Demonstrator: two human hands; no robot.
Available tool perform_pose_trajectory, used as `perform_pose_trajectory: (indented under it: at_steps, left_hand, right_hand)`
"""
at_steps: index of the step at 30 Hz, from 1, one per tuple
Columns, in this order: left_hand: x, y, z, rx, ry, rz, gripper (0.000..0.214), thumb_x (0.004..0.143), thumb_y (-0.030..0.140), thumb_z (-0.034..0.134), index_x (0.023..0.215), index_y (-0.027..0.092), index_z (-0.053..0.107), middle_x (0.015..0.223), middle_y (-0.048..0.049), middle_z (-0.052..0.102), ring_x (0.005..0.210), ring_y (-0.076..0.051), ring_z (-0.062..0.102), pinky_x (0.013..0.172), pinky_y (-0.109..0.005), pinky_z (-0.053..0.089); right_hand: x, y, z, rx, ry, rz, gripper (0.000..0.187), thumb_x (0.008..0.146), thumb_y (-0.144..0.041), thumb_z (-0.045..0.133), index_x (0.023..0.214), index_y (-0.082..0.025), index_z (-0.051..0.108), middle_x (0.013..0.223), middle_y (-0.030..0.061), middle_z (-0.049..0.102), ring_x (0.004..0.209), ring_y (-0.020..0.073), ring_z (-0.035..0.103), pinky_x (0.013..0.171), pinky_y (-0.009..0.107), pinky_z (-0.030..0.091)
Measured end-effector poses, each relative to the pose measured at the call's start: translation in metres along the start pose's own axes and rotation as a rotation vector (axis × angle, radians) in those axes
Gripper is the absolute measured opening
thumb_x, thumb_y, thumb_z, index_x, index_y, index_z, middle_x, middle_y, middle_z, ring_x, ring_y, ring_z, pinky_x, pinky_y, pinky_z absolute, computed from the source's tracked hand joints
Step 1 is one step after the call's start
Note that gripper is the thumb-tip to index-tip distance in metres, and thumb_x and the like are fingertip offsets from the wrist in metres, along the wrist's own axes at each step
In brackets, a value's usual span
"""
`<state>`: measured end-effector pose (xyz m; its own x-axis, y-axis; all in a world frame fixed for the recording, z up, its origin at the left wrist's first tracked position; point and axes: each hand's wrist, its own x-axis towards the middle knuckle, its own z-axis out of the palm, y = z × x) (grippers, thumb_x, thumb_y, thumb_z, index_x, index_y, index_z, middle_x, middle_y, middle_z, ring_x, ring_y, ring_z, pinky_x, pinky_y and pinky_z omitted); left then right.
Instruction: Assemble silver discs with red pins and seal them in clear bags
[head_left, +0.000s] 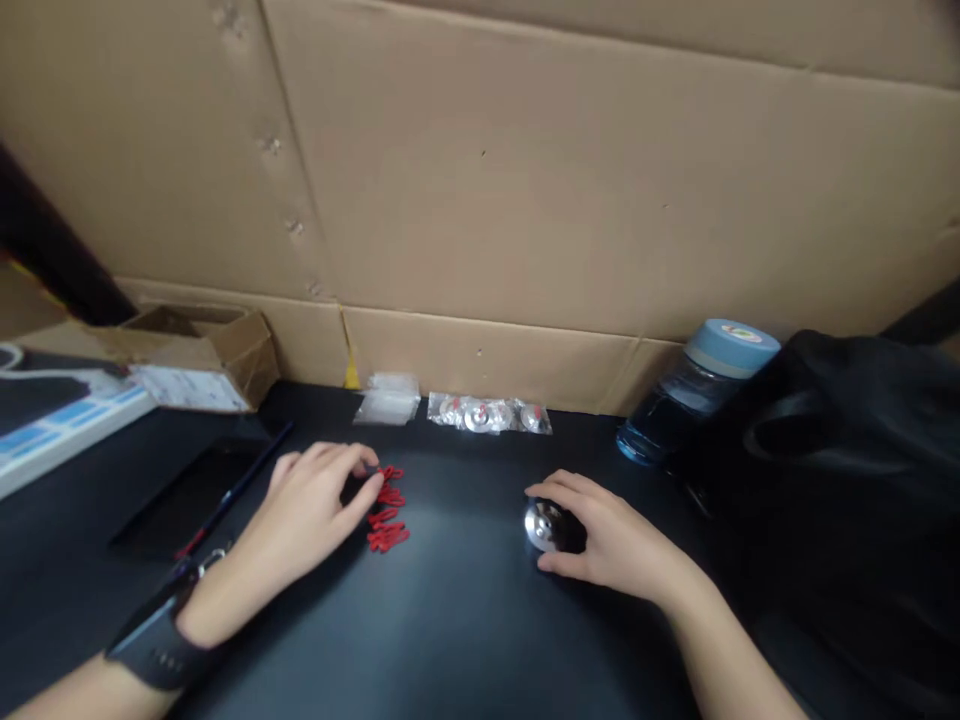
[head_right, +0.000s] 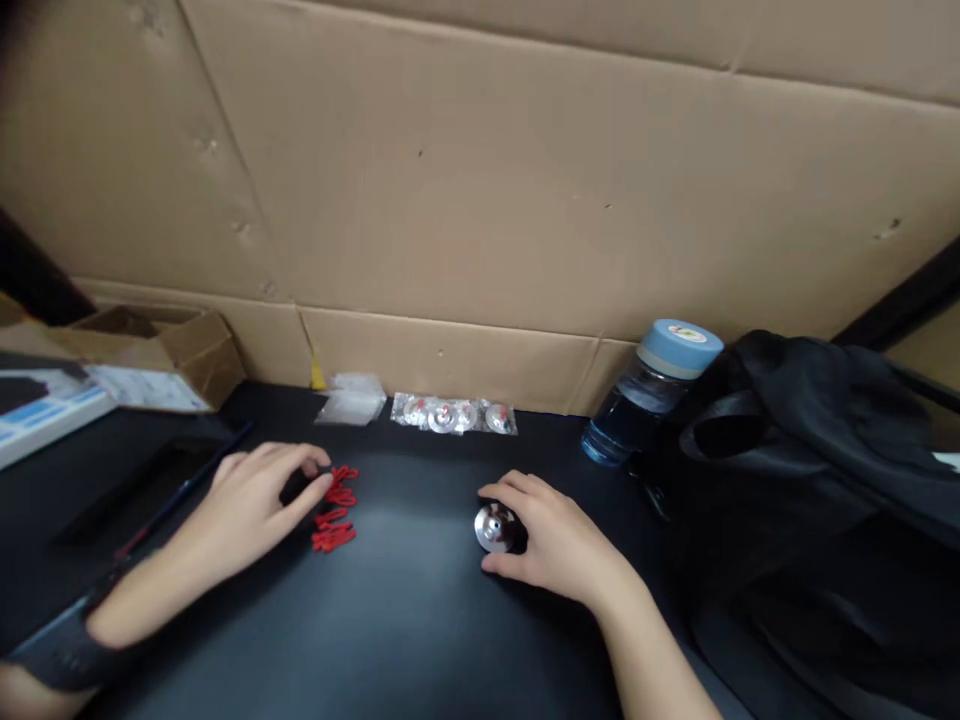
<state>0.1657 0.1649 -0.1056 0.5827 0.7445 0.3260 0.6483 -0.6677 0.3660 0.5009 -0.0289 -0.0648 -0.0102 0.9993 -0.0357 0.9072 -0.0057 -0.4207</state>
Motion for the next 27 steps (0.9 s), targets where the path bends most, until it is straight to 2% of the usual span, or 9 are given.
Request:
perform_pose_trajectory:
  at_steps: [1,3,5,6,11,14,18,23,27]
  left_hand:
    - [0.002,0.001,0.0,-0.001,-0.004,-0.02,0.025,0.093,0.051,0.056,0.101,0.03,0.068,0.097,-0.0031,0.072,0.105,-0.031,0.064,0.091,-0.043,0.04]
    - [0.005,0.001,0.0,-0.056,-0.093,-0.011,0.028,0.095,0.054,0.054,0.103,0.03,0.067,0.097,-0.002,0.072,0.1,-0.028,0.064,0.093,-0.041,0.038]
    - [0.007,0.0,-0.001,-0.124,-0.209,0.07,0.029,0.097,0.053,0.053,0.107,0.029,0.066,0.104,-0.0017,0.071,0.102,-0.025,0.063,0.097,-0.04,0.037]
    - [0.008,0.0,-0.001,-0.139,-0.218,0.099,0.029,0.097,0.053,0.053,0.107,0.028,0.066,0.107,-0.0022,0.071,0.104,-0.025,0.062,0.098,-0.039,0.037]
    - [0.008,-0.006,0.0,-0.155,-0.121,0.133,0.032,0.097,0.052,0.052,0.105,0.025,0.065,0.116,-0.006,0.067,0.114,-0.026,0.057,0.099,-0.039,0.039]
    - [0.006,-0.009,0.002,-0.17,-0.111,0.175,0.028,0.098,0.048,0.054,0.105,0.024,0.066,0.116,-0.0056,0.066,0.112,-0.025,0.058,0.099,-0.039,0.04]
    - [0.003,-0.004,-0.002,-0.211,-0.098,0.23,0.021,0.098,0.041,0.056,0.104,0.024,0.067,0.11,-0.0052,0.067,0.107,-0.024,0.059,0.098,-0.038,0.042]
    - [-0.004,0.008,-0.023,-0.249,-0.168,0.329,0.018,0.098,0.038,0.058,0.102,0.025,0.069,0.114,-0.0059,0.066,0.112,-0.025,0.057,0.101,-0.04,0.041]
    - [-0.012,0.012,-0.034,-0.172,-0.214,0.427,0.014,0.092,0.039,0.068,0.101,0.027,0.069,0.12,-0.005,0.064,0.12,-0.027,0.052,0.102,-0.043,0.036]
  right_hand:
    - [-0.001,-0.001,0.001,-0.007,0.0,-0.004,0.064,0.077,-0.044,0.082,0.136,-0.035,0.061,0.135,0.0079,0.061,0.121,0.0311,0.061,0.102,0.042,0.051]
    - [-0.001,-0.004,0.004,-0.005,-0.012,-0.013,0.055,0.083,-0.04,0.076,0.135,-0.034,0.061,0.129,0.008,0.063,0.112,0.0284,0.064,0.096,0.04,0.054]
    - [-0.002,-0.007,0.006,-0.001,-0.015,-0.026,0.048,0.087,-0.038,0.071,0.133,-0.033,0.062,0.123,0.0082,0.064,0.104,0.0265,0.065,0.092,0.038,0.055]
    - [-0.002,-0.008,0.007,-0.002,-0.009,-0.038,0.046,0.087,-0.037,0.07,0.132,-0.032,0.063,0.121,0.0085,0.064,0.102,0.0262,0.066,0.09,0.039,0.055]
    - [0.0,-0.007,0.01,0.009,0.041,-0.109,0.044,0.087,-0.034,0.069,0.13,-0.029,0.064,0.115,0.0089,0.066,0.098,0.0258,0.067,0.087,0.039,0.056]
    - [0.002,-0.004,0.011,-0.002,0.056,-0.107,0.043,0.085,-0.033,0.07,0.127,-0.028,0.065,0.113,0.0083,0.068,0.093,0.0243,0.068,0.085,0.038,0.056]
    - [0.004,-0.007,0.013,-0.033,0.102,-0.147,0.043,0.082,-0.03,0.071,0.125,-0.028,0.068,0.115,0.008,0.071,0.098,0.0261,0.069,0.09,0.039,0.055]
    - [0.008,-0.014,0.017,-0.017,0.121,-0.133,0.043,0.079,-0.03,0.072,0.122,-0.029,0.07,0.112,0.0048,0.074,0.094,0.0241,0.07,0.086,0.035,0.055]
    - [0.018,-0.015,0.026,0.024,0.191,-0.07,0.044,0.078,-0.03,0.072,0.122,-0.027,0.07,0.113,0.004,0.075,0.092,0.0221,0.071,0.084,0.033,0.056]
